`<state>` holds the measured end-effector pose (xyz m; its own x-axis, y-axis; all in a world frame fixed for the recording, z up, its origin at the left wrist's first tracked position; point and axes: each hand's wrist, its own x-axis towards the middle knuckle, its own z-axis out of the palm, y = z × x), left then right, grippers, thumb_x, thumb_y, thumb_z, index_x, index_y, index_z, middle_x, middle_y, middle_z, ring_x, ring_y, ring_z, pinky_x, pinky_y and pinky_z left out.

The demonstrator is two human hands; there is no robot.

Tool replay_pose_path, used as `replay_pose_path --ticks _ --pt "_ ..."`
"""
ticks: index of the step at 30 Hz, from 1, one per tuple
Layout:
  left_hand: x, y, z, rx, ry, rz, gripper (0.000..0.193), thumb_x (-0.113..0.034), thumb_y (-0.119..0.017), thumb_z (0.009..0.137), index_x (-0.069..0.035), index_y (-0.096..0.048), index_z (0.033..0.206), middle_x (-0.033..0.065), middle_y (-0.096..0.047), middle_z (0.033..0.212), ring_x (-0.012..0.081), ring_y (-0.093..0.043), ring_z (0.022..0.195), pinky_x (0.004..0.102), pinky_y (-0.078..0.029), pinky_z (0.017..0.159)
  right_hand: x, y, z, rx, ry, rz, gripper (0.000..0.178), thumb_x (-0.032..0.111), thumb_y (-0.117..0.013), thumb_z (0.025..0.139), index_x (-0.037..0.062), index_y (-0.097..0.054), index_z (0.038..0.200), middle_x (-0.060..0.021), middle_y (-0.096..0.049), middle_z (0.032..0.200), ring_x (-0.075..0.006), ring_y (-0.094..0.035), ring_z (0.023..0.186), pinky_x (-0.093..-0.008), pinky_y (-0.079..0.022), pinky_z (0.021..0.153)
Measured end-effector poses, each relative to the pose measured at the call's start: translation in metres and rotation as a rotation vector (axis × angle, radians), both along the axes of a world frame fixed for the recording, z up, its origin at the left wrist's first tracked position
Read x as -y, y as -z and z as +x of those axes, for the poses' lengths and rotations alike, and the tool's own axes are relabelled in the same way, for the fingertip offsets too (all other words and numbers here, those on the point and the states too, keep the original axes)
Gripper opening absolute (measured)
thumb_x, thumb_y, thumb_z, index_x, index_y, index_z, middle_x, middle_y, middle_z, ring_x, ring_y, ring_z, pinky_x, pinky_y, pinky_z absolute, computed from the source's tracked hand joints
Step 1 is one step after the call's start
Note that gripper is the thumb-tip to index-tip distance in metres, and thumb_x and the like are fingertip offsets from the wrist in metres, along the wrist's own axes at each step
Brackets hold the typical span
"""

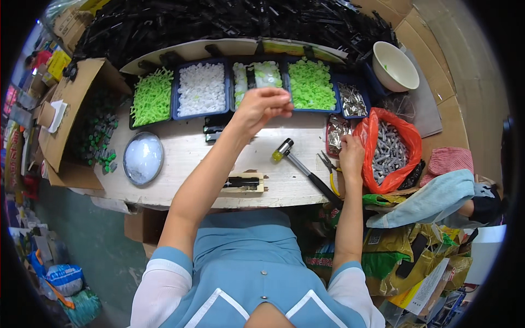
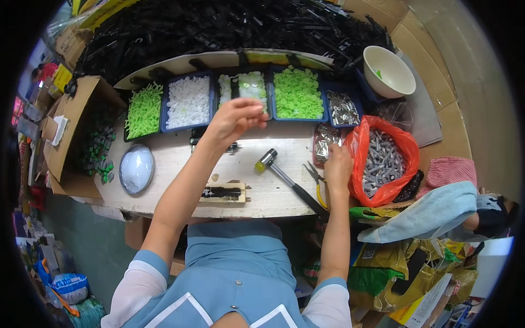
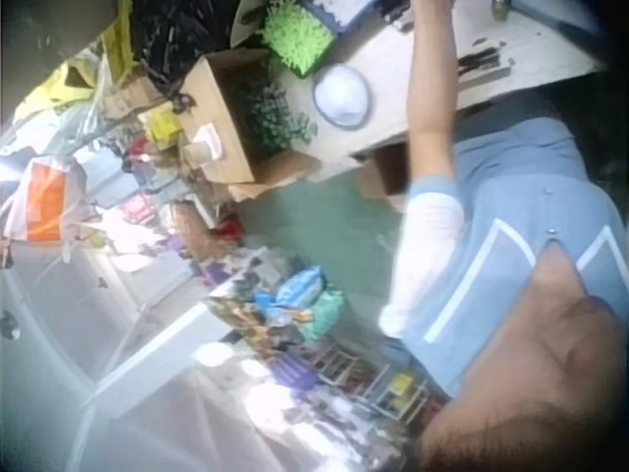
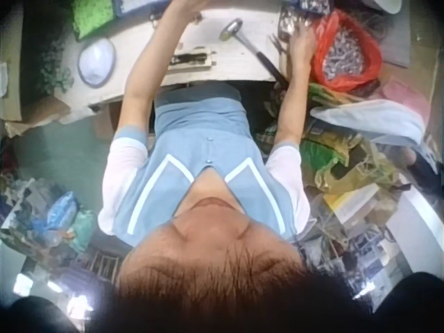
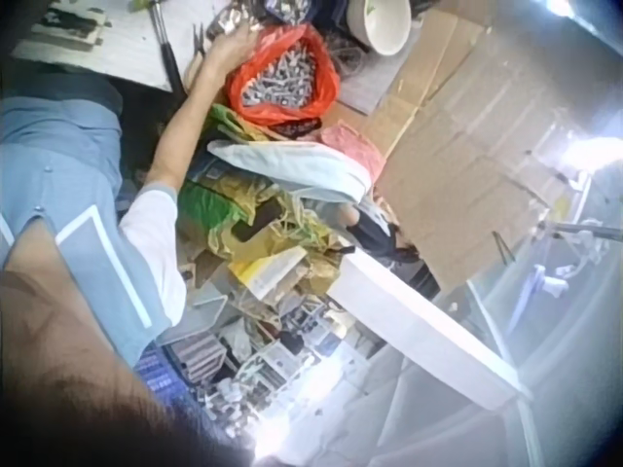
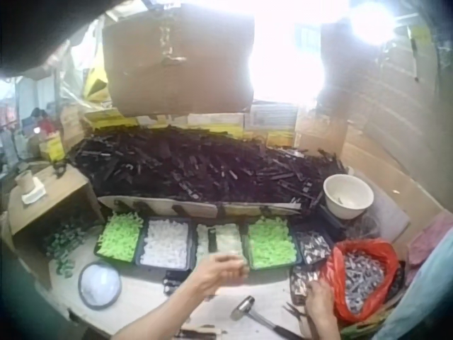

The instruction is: Assembling small toy components using a jig, small parts, and a mallet at a factory workstation.

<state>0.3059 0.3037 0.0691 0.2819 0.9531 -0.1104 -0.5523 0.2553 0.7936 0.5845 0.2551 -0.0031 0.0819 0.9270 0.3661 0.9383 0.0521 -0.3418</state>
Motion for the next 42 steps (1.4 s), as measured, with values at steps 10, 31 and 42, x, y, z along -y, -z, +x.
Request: replay_pose_path --ticks 10,31,42 --pt "0.138 0.06 -0.055 0.419 -0.001 -0.082 0.013 -0.003 -0.061 0.082 -0.002 -0.061 0.094 0.0116 -0.063 0.091 0.0216 -0.065 0.081 0.036 -0.056 0.071 0.061 -0.057 -0.124 -1.239 -0.637 -0.564 0.008 0.005 -0.056 0.086 0.0017 -0.059 0.092 0.0001 -0.058 0.086 -0.0058 -0.052 0.08 -0.0193 -0.042 0.071" --pt "0.182 0.061 -0.072 0.211 -0.241 0.097 0.009 -0.003 -0.058 0.084 -0.002 -0.058 0.094 0.0095 -0.06 0.089 0.0189 -0.062 0.076 0.0334 -0.054 0.068 0.094 -0.053 -0.208 -1.521 -0.616 -0.776 0.008 0.01 -0.056 0.087 0.0028 -0.058 0.09 0.0017 -0.056 0.078 -0.0054 -0.051 0.074 -0.02 -0.04 0.071" --pt "0.189 0.067 -0.077 -0.204 -0.334 0.289 0.01 0.0 -0.055 0.086 0.002 -0.059 0.095 0.0071 -0.058 0.09 0.0157 -0.063 0.08 0.0253 -0.054 0.072 0.097 -0.048 -0.214 -1.073 -0.733 -0.53 0.012 0.008 -0.052 0.089 -0.0014 -0.06 0.089 -0.0015 -0.053 0.09 -0.0076 -0.05 0.08 -0.0204 -0.04 0.069"
